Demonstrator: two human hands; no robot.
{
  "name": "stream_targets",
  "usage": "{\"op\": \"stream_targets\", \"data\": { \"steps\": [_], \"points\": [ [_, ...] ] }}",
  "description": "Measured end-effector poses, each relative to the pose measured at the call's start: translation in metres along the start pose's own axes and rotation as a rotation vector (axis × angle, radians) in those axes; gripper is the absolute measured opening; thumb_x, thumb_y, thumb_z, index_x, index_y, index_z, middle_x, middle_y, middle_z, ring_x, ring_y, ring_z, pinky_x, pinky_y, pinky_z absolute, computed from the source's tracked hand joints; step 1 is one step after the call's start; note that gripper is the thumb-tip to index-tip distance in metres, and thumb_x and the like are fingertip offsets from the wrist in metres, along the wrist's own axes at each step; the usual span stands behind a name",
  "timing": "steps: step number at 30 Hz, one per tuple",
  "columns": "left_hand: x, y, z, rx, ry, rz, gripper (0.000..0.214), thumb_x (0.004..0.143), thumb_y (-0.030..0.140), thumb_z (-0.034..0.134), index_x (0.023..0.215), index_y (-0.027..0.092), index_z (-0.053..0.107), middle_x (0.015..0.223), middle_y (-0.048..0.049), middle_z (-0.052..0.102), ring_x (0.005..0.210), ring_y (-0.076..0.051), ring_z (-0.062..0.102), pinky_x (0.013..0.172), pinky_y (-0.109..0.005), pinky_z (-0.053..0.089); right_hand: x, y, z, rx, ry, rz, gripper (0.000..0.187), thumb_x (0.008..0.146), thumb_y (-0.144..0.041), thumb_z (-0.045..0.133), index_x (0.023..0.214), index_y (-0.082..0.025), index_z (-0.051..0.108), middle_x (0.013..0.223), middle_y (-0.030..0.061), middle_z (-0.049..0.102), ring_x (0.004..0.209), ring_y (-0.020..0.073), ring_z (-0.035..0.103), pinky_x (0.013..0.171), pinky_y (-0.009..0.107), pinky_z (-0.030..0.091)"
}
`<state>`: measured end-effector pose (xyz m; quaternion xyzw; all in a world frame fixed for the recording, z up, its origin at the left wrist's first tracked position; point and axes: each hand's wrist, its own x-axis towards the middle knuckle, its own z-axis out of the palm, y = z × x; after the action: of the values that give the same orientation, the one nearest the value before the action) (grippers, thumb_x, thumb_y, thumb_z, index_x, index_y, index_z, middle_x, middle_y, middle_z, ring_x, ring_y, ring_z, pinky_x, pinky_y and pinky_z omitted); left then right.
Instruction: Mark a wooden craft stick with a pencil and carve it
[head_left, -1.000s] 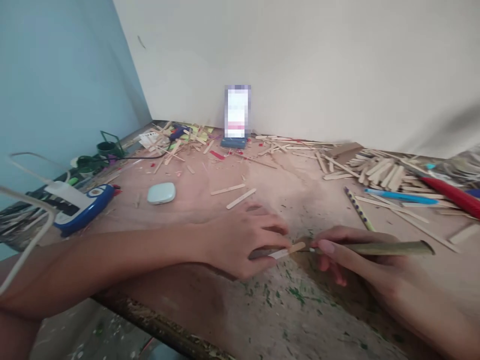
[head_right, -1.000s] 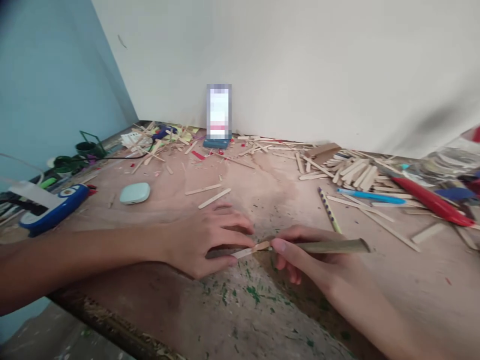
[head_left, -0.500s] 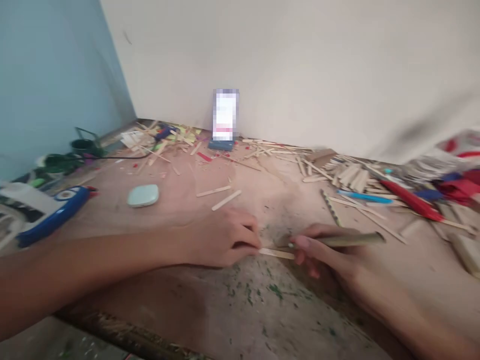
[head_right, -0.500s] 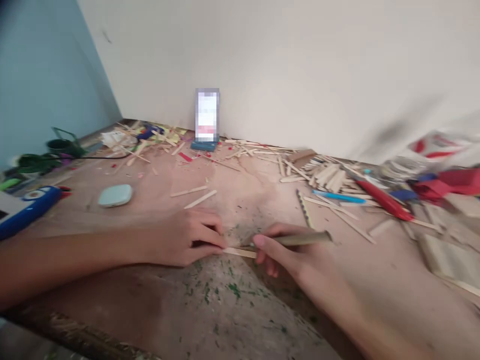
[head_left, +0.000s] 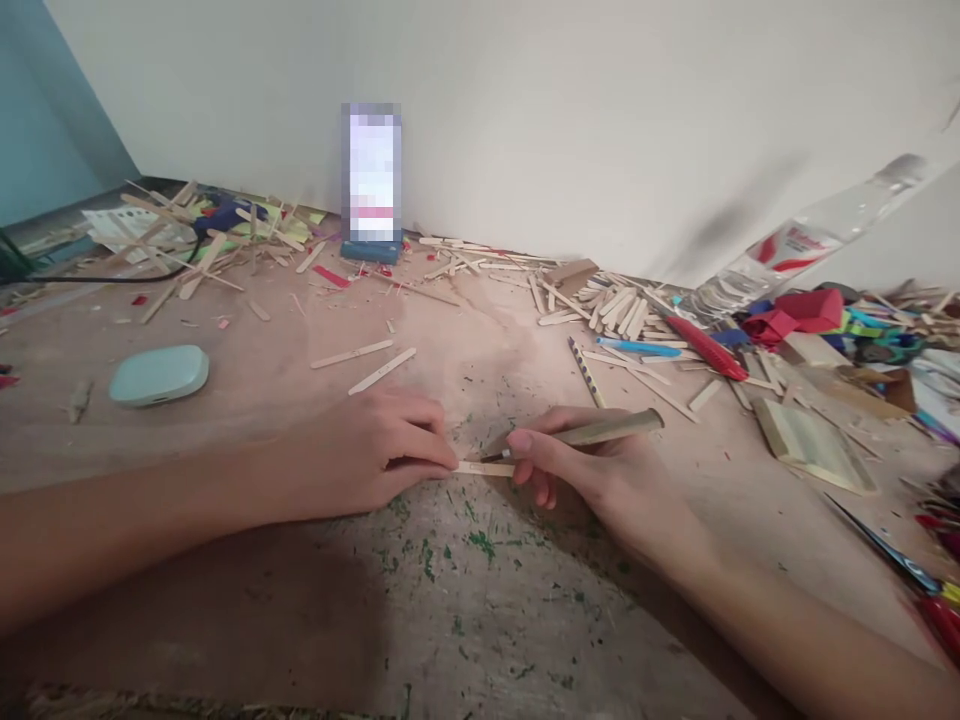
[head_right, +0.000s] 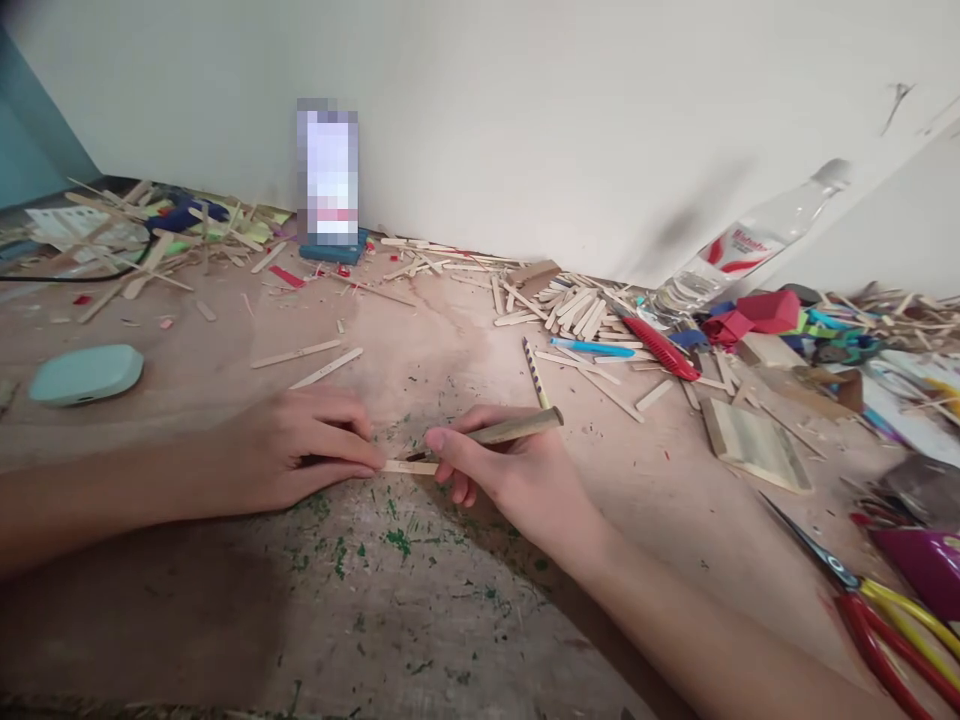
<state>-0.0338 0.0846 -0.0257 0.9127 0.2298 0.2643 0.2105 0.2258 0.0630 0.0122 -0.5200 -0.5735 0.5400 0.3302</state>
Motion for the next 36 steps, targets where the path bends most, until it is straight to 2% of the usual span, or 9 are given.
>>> {"op": "stream_targets", "data": {
  "steps": [6, 22, 36],
  "points": [
    [-0.0016, -0.0031, 0.0014, 0.004, -0.006, -0.008, 0.018, 0.106, 0.018, 0.062, 0.103, 0.023, 0.078, 0.096, 0.0014, 0.069, 0.089, -0.014, 0.062, 0.082, -0.026, 0.041, -0.0003, 0.0031, 0.0070, -0.001, 0.027, 0.010, 0.037, 0.077, -0.053, 0.092, 0.068, -0.020, 0.076, 0.065, 0.0043, 0.074, 0.052, 0.0136, 0.063, 0.049, 0.023, 0.053],
    [0.0001, -0.0007, 0.0008, -0.006, -0.005, -0.035, 0.017, 0.106, 0.017, 0.063, 0.102, 0.021, 0.079, 0.098, 0.0008, 0.072, 0.091, -0.014, 0.063, 0.083, -0.026, 0.044, 0.0016, 0.0006, 0.0076, -0.011, 0.006, 0.019, 0.033, 0.074, -0.049, 0.095, 0.070, -0.021, 0.079, 0.065, 0.0039, 0.075, 0.053, 0.0134, 0.064, 0.050, 0.023, 0.054],
    [0.0005, -0.0004, -0.0004, 0.038, -0.020, -0.004, 0.020, 0.107, 0.017, 0.058, 0.104, 0.021, 0.078, 0.098, -0.0003, 0.071, 0.091, -0.015, 0.063, 0.084, -0.028, 0.044, 0.0014, 0.0008, 0.0085, -0.018, 0.019, 0.014, 0.034, 0.074, -0.051, 0.095, 0.072, -0.021, 0.079, 0.065, 0.0033, 0.074, 0.053, 0.0136, 0.064, 0.050, 0.023, 0.055]
  ]
}}
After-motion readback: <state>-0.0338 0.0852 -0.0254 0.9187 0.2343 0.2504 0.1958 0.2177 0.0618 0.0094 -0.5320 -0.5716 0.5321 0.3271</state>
